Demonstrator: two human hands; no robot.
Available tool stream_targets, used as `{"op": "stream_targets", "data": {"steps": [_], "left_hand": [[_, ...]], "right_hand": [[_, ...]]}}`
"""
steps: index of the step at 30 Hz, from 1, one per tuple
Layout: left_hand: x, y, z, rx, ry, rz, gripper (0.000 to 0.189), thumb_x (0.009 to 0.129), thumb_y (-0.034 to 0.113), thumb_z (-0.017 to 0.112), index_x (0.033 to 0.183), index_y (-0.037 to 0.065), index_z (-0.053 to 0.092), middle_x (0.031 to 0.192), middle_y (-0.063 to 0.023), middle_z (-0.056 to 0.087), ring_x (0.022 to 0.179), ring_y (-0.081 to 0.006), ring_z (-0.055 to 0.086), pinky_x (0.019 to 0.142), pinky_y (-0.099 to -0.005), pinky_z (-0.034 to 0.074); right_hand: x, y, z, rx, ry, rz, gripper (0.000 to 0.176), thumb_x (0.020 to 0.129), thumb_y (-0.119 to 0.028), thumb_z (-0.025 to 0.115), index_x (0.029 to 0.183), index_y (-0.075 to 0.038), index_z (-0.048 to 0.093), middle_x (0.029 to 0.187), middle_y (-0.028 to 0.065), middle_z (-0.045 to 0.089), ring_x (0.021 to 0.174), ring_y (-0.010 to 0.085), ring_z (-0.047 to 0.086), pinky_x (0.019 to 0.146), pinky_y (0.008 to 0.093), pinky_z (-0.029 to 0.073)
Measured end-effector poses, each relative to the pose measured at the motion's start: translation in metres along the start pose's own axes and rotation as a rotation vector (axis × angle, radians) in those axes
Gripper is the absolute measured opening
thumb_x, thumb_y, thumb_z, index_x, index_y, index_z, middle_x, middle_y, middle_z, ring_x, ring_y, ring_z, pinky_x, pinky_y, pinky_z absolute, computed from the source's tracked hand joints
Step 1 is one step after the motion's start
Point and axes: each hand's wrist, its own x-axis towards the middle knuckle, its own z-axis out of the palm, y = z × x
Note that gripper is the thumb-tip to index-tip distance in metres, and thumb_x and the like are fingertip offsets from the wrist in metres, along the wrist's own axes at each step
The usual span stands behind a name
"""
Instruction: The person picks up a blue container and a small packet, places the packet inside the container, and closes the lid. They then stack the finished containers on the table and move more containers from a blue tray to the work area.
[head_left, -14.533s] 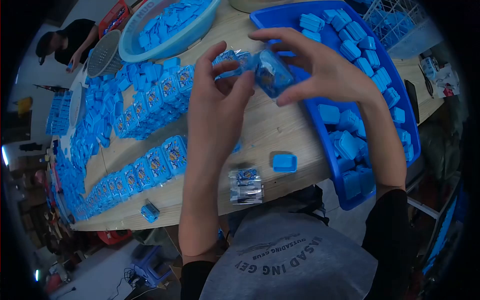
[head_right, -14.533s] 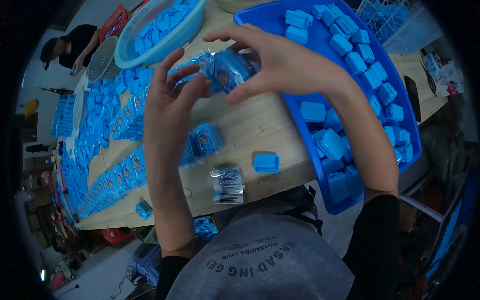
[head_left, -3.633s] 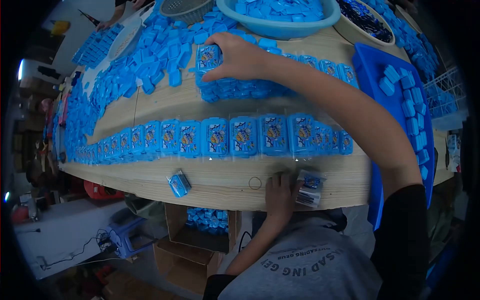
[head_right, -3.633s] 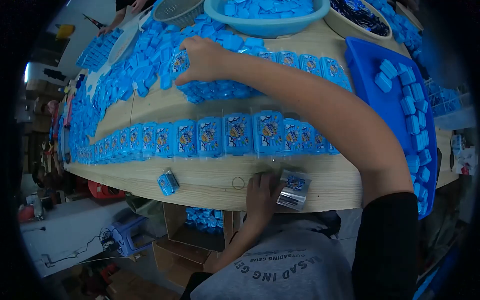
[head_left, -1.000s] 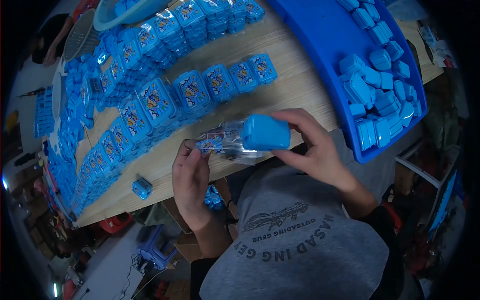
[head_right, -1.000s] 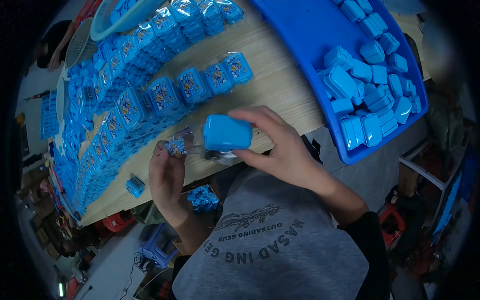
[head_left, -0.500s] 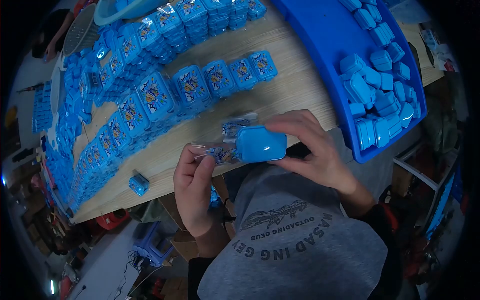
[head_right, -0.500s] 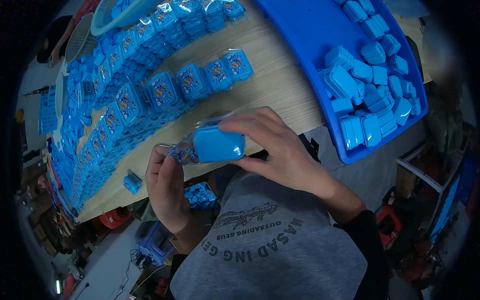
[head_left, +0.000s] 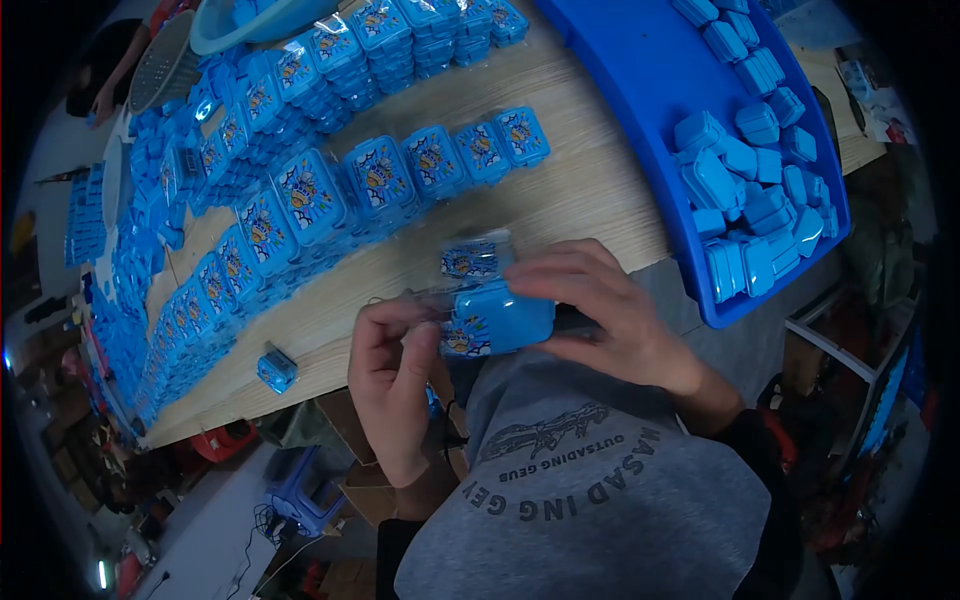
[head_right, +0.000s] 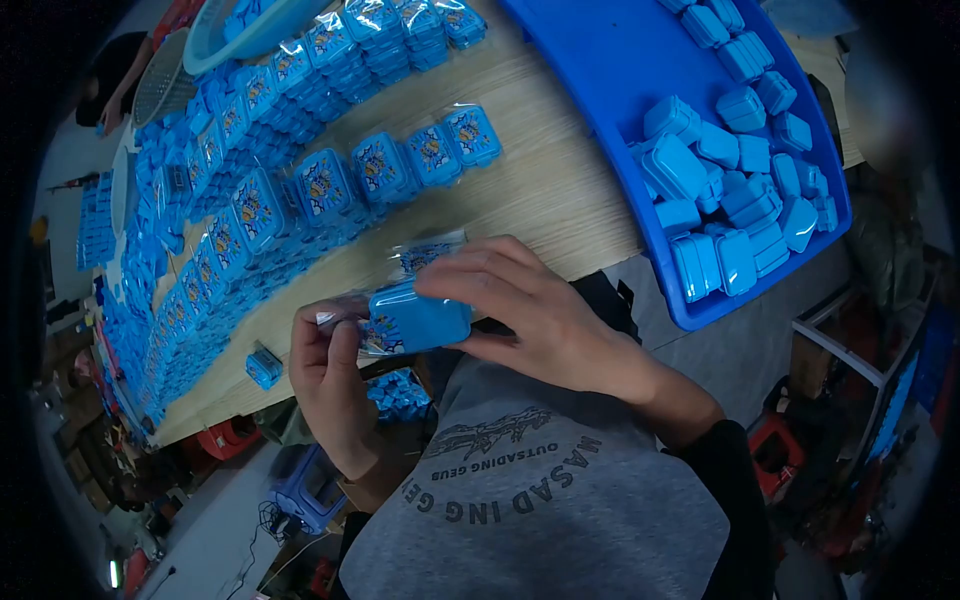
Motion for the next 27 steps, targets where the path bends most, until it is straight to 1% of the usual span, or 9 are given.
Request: {"op": "stream_targets", "data": {"steps": [1, 3, 4, 7, 11, 17, 19, 23, 27], "left_hand": [[0.001, -0.002, 0.004, 0.083, 0.078, 0.117, 0.028, 0.083, 0.010, 0.059, 0.106, 0.001, 0.044, 0.100, -0.0098, 0.053, 0.092, -0.0152, 0.050, 0.085, -0.0274, 0.037], [0.003, -0.021, 0.015, 0.440, 0.324, 0.555, 0.035, 0.083, 0.012, 0.056, 0.113, 0.002, 0.040, 0.115, -0.0133, 0.048, 0.102, -0.0209, 0.047, 0.092, -0.0327, 0.035], [0.005, -0.029, 0.011, 0.486, 0.404, 0.725, 0.054, 0.081, 0.019, 0.060, 0.124, 0.002, 0.032, 0.125, -0.0146, 0.039, 0.110, -0.0238, 0.044, 0.096, -0.0368, 0.033], [0.003, -0.026, 0.029, -0.328, 0.197, 0.492, 0.068, 0.080, 0.025, 0.061, 0.133, 0.002, 0.025, 0.128, -0.0155, 0.036, 0.116, -0.0260, 0.040, 0.098, -0.0400, 0.033], [0.000, -0.010, 0.042, -0.674, 0.040, -0.068, 0.073, 0.079, 0.003, 0.054, 0.138, 0.004, 0.010, 0.121, -0.0171, 0.042, 0.109, -0.0235, 0.047, 0.088, -0.0305, 0.041], [0.001, -0.012, 0.047, -0.536, -0.081, -0.209, 0.078, 0.077, 0.004, 0.060, 0.138, 0.003, 0.011, 0.120, -0.0153, 0.043, 0.108, -0.0204, 0.047, 0.089, -0.0304, 0.041], [0.000, -0.006, 0.045, -0.494, -0.111, -0.189, 0.082, 0.075, 0.006, 0.064, 0.138, 0.003, 0.012, 0.120, -0.0143, 0.043, 0.108, -0.0199, 0.047, 0.089, -0.0304, 0.041], [-0.001, -0.004, 0.036, -0.356, -0.247, -0.251, 0.085, 0.071, 0.009, 0.070, 0.137, 0.003, 0.015, 0.121, -0.0126, 0.042, 0.108, -0.0194, 0.047, 0.088, -0.0304, 0.042], [-0.006, -0.009, 0.036, -0.374, -0.307, -0.345, 0.083, 0.070, 0.010, 0.072, 0.136, 0.003, 0.020, 0.125, -0.0120, 0.040, 0.111, -0.0196, 0.046, 0.091, -0.0317, 0.040]], "right_hand": [[0.000, 0.000, 0.002, 0.004, 0.016, 0.001, 0.060, 0.060, -0.001, 0.073, 0.115, -0.006, 0.051, 0.116, 0.0107, 0.051, 0.106, 0.0280, 0.049, 0.087, 0.0375, 0.042], [-0.001, -0.001, 0.008, 0.033, 0.075, 0.019, 0.062, 0.059, 0.000, 0.074, 0.116, -0.006, 0.050, 0.116, 0.0117, 0.050, 0.105, 0.0284, 0.049, 0.087, 0.0372, 0.042], [-0.002, -0.002, 0.013, 0.058, 0.119, 0.033, 0.063, 0.058, 0.000, 0.074, 0.116, -0.006, 0.050, 0.116, 0.0123, 0.049, 0.104, 0.0288, 0.049, 0.086, 0.0368, 0.043], [-0.002, -0.004, 0.023, 0.036, 0.247, 0.000, 0.063, 0.058, 0.000, 0.074, 0.116, -0.006, 0.050, 0.111, 0.0125, 0.047, 0.101, 0.0289, 0.050, 0.083, 0.0355, 0.044], [-0.006, 0.002, 0.034, -0.168, 0.281, -0.201, 0.062, 0.059, -0.002, 0.074, 0.116, -0.007, 0.050, 0.105, 0.0109, 0.046, 0.095, 0.0277, 0.050, 0.076, 0.0337, 0.046], [-0.010, 0.012, 0.039, -0.327, 0.350, -0.354, 0.067, 0.057, -0.006, 0.076, 0.118, -0.007, 0.049, 0.104, 0.0106, 0.046, 0.096, 0.0274, 0.048, 0.082, 0.0383, 0.043], [-0.004, 0.003, 0.030, -0.257, 0.334, -0.230, 0.074, 0.056, -0.010, 0.077, 0.123, -0.007, 0.045, 0.111, 0.0118, 0.045, 0.102, 0.0303, 0.046, 0.086, 0.0411, 0.040], [0.012, -0.002, -0.001, -0.073, 0.103, -0.168, 0.091, 0.053, -0.019, 0.079, 0.132, -0.008, 0.035, 0.128, 0.0135, 0.038, 0.117, 0.0330, 0.038, 0.097, 0.0470, 0.031], [0.019, -0.006, -0.013, -0.143, -0.163, -0.110, 0.101, 0.052, -0.022, 0.079, 0.137, -0.008, 0.025, 0.136, 0.0117, 0.030, 0.122, 0.0296, 0.035, 0.103, 0.0512, 0.022]]}}
